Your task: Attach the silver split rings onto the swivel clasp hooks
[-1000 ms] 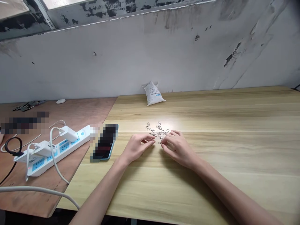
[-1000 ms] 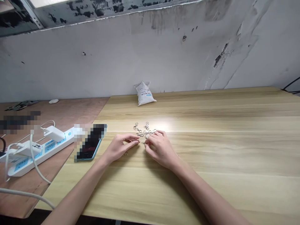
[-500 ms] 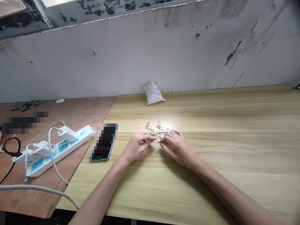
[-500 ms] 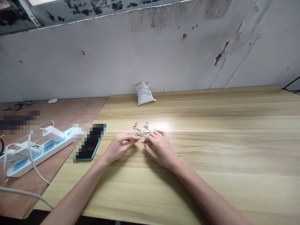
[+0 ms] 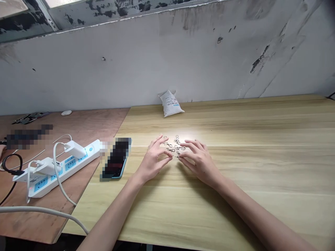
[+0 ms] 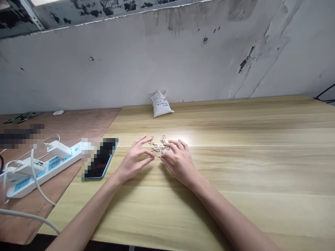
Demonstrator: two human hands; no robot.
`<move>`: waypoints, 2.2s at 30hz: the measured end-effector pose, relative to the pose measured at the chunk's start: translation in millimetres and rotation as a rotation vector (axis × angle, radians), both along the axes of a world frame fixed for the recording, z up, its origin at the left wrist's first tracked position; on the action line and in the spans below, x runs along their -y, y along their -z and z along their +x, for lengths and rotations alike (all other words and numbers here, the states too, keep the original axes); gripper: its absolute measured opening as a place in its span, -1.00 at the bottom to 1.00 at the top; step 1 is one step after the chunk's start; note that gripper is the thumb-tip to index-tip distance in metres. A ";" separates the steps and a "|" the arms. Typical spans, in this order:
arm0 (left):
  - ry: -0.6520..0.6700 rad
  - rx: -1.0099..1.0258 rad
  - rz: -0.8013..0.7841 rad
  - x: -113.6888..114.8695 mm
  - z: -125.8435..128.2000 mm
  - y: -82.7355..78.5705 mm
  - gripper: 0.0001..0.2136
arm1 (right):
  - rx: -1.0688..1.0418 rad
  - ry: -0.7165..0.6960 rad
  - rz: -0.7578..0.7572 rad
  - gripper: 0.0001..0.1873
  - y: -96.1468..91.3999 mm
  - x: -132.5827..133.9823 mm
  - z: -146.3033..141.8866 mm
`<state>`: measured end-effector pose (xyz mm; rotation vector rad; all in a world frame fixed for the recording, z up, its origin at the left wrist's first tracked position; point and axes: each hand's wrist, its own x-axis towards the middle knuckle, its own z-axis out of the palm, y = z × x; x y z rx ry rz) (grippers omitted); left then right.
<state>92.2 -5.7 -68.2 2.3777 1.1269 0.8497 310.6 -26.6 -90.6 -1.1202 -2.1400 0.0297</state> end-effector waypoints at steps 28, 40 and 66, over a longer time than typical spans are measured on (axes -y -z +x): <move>0.085 -0.017 -0.068 1.2 0.9 -3.3 -0.92 | -0.043 -0.016 -0.192 -0.87 -4.5 7.8 -3.1; 0.181 -0.023 -0.158 5.0 2.1 -5.9 -0.93 | -0.153 0.020 -0.327 -0.84 -0.4 5.1 -6.3; 0.011 0.230 -0.154 13.6 17.7 -4.6 -0.97 | -0.033 0.108 0.023 -0.92 -1.6 9.0 -23.8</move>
